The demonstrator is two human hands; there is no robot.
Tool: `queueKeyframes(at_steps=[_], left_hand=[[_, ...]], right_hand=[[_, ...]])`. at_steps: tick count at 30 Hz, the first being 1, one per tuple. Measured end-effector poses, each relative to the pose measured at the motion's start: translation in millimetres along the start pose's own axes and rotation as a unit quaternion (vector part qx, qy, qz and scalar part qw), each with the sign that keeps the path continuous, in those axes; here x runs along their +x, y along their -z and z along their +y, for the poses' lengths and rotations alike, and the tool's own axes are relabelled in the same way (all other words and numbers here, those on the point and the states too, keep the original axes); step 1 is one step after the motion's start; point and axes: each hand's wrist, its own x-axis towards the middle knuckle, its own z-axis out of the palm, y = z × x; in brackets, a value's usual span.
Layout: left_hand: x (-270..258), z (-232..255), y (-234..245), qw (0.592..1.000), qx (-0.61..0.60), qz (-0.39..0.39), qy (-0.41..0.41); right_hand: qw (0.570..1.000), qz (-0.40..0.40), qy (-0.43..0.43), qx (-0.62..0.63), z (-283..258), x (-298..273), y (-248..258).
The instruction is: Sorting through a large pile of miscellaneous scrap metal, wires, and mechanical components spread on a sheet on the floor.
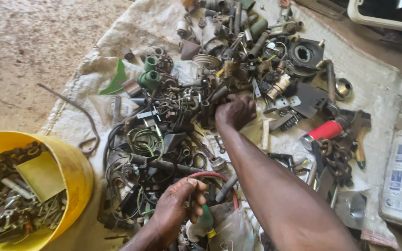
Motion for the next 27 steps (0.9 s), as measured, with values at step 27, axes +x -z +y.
queueKeyframes(at_steps=[27], left_hand=[[-102,125,161,0.86,0.134,0.257,-0.42]], right_hand=[[0.923,-0.294,-0.076,0.238,57,-169,181]])
